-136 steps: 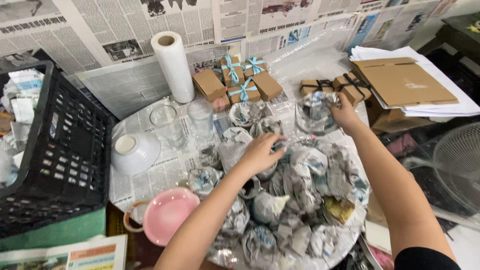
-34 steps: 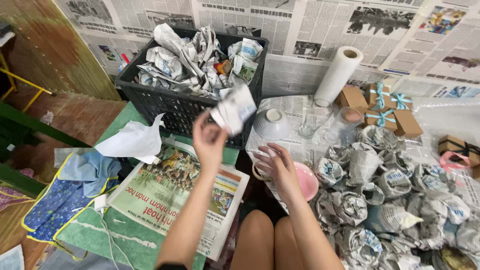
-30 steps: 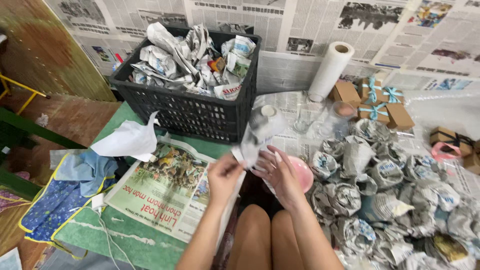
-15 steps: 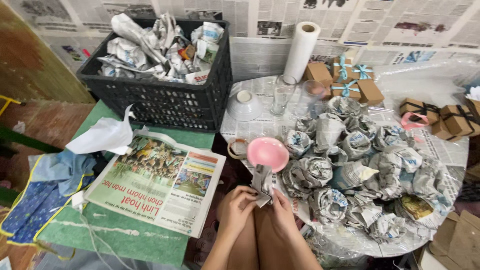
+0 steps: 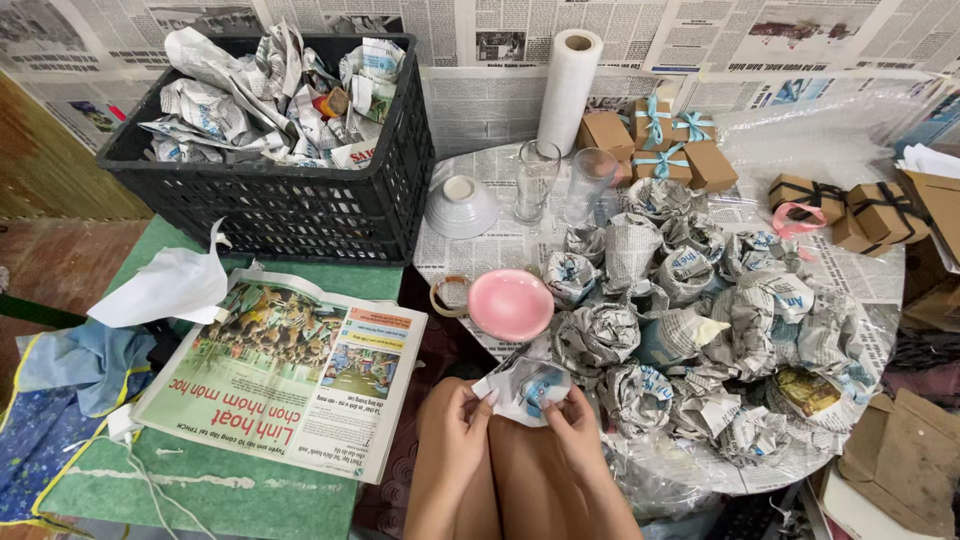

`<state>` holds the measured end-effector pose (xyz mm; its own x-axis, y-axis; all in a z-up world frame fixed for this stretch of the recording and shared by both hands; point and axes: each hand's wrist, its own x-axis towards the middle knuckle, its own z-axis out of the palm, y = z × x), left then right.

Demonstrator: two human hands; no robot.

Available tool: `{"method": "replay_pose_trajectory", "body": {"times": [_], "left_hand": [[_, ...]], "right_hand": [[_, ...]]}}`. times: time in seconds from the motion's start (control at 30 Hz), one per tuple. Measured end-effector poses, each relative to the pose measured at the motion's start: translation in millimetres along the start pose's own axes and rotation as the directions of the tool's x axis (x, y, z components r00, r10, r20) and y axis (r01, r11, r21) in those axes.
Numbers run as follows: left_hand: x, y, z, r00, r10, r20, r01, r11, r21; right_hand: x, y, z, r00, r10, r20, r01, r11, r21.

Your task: The person wraps small ceramic bowls and plates in newspaper. They fold the paper around each item, secure it with tape, and place the wrapped items on a pile on the table.

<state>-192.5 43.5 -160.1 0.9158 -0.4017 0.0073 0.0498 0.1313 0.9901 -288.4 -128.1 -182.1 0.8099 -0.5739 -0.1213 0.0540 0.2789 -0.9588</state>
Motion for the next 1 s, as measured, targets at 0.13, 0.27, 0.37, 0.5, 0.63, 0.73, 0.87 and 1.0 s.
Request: {"method": "replay_pose_trajectory", "body": {"times": [0.13,0.27,0.37,0.5,0.63,0.73,0.87,1.0], "left_hand": [[-5,2,-3,1.0,0.008,0.014,-0.008,1.0,0.027],[-7,-3,-3,0.999,0.036,0.005,-0.036,0.998,0.042],[-9,-21,-5,0.998,0.066,0.001,-0.066,0.997,-0.048],[-9,-45,-9,0.998,0.065,0.014,-0.063,0.995,-0.08],[-11,-43,-16,0.996,0.064,-0.07,-0.067,0.997,-0.042],[-14,-19,-22,0.994,-0.001,-0.106,0.0,1.0,-0.007],[-34,14,-26,0.993,-0.037,-0.112,0.039,0.999,0.02],[-43,10,-36,0.944,0.311,-0.109,-0.283,0.934,0.217]], "right_hand": [[-6,4,-1,1.0,0.002,-0.013,-0.001,0.996,0.094],[-7,17,9,0.997,0.013,-0.075,-0.006,0.996,0.084],[-7,35,24,0.978,-0.197,-0.074,0.195,0.98,-0.03],[-10,48,25,0.984,-0.119,-0.133,0.117,0.993,-0.022],[-15,48,18,0.976,-0.127,-0.176,0.128,0.992,-0.004],[-24,45,21,0.952,-0.251,-0.176,0.248,0.968,-0.037],[-36,26,31,0.956,-0.261,-0.13,0.262,0.965,-0.014],[-48,-7,50,0.943,-0.32,-0.087,0.321,0.947,-0.001]]}}
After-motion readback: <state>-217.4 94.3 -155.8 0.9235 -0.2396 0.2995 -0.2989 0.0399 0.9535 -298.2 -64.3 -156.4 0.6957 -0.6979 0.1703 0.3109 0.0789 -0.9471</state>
